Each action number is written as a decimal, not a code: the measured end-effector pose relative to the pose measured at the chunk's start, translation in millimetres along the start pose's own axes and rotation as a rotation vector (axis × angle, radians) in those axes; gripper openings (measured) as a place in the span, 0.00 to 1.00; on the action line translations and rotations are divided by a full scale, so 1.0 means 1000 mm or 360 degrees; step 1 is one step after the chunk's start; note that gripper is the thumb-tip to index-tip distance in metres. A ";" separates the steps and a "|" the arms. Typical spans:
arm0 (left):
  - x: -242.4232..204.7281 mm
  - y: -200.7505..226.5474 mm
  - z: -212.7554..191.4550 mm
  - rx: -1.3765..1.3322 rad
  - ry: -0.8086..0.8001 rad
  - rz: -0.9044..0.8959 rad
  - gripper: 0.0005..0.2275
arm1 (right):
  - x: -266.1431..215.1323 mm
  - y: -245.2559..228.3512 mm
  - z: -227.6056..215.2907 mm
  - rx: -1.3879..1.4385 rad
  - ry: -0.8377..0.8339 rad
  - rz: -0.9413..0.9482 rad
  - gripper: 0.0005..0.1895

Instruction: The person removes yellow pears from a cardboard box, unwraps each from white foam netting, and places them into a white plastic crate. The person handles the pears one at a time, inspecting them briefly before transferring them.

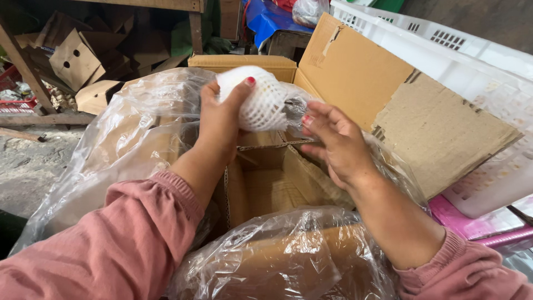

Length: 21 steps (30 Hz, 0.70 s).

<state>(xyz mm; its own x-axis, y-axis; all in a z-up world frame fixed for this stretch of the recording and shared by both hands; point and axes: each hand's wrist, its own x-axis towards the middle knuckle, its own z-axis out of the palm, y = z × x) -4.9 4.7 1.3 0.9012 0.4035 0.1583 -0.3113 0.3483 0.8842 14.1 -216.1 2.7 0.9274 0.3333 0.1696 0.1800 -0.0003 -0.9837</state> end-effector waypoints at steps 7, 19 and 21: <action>-0.033 -0.011 0.016 0.0967 -0.0307 0.1245 0.48 | -0.009 -0.014 0.012 0.0651 -0.0832 0.0316 0.44; -0.017 -0.004 0.015 0.0210 -0.0482 -0.0167 0.16 | -0.009 -0.015 0.014 0.0631 -0.0531 0.0457 0.38; -0.017 -0.005 0.012 0.0183 -0.0551 -0.0337 0.16 | -0.010 -0.013 0.015 0.0610 -0.0555 0.0494 0.37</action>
<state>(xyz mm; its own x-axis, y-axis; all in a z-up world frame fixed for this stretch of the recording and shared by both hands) -15.0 -14.0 -1.0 0.9959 0.0181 0.0889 -0.0904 0.2885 0.9532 -2.3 -205.3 13.3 0.7439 0.6616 -0.0947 -0.2728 0.1711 -0.9467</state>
